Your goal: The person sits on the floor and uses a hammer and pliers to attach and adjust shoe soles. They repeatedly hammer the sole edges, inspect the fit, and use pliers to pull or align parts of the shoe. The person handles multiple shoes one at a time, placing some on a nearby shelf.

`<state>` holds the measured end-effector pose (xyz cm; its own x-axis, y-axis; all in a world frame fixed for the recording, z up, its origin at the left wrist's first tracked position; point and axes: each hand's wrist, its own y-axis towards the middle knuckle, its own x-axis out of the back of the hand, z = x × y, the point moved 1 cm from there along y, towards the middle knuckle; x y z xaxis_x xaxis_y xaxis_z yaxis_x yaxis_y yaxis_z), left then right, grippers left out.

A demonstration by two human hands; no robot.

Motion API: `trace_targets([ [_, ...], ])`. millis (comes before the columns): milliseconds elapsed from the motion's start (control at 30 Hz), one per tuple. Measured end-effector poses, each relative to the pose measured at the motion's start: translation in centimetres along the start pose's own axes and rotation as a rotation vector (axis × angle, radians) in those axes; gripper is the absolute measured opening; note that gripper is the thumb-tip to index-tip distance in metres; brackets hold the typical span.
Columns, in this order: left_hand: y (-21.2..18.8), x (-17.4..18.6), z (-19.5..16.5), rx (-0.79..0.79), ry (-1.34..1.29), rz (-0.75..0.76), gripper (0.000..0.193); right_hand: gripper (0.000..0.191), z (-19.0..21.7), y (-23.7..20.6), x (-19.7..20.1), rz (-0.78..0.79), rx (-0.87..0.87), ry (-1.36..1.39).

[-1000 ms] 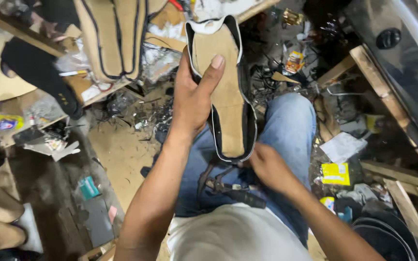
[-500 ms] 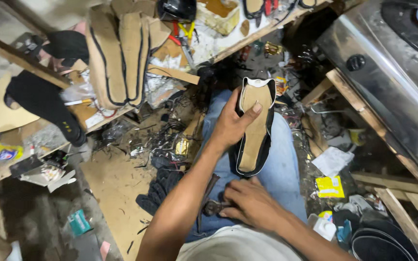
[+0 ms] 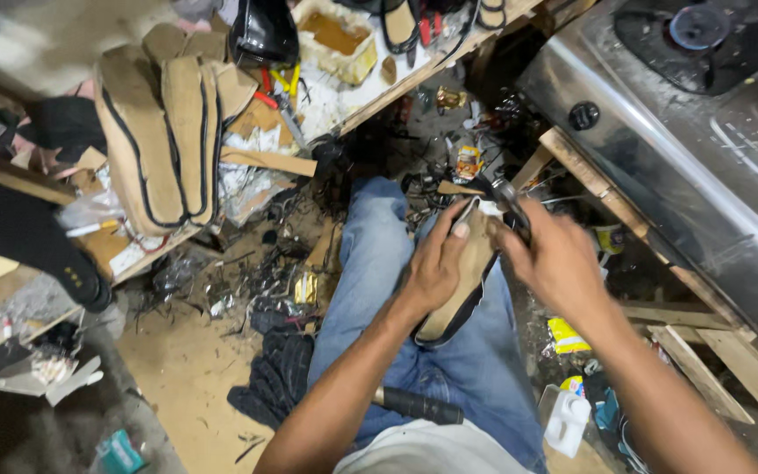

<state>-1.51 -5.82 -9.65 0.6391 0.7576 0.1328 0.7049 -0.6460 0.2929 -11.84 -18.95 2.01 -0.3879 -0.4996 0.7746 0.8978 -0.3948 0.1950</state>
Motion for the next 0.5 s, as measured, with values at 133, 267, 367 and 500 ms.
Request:
trace_targets([
  [133,0.2,-0.7,-1.1,0.066,0.034,0.039,0.044,0.034,-1.0,3.6,1.7,0.164,-0.022,-0.187],
  [267,0.2,-0.5,-2.0,0.089,0.091,0.064,0.043,0.028,-0.7,4.1,1.7,0.197,0.041,-0.189],
  [367,0.4,-0.4,-2.2,0.076,0.103,0.076,0.044,0.021,-0.7,3.5,0.9,0.146,0.054,-0.238],
  [500,0.8,-1.0,-2.0,0.118,0.035,0.097,0.05,0.022,-1.6,3.2,-0.4,0.061,0.077,-0.335],
])
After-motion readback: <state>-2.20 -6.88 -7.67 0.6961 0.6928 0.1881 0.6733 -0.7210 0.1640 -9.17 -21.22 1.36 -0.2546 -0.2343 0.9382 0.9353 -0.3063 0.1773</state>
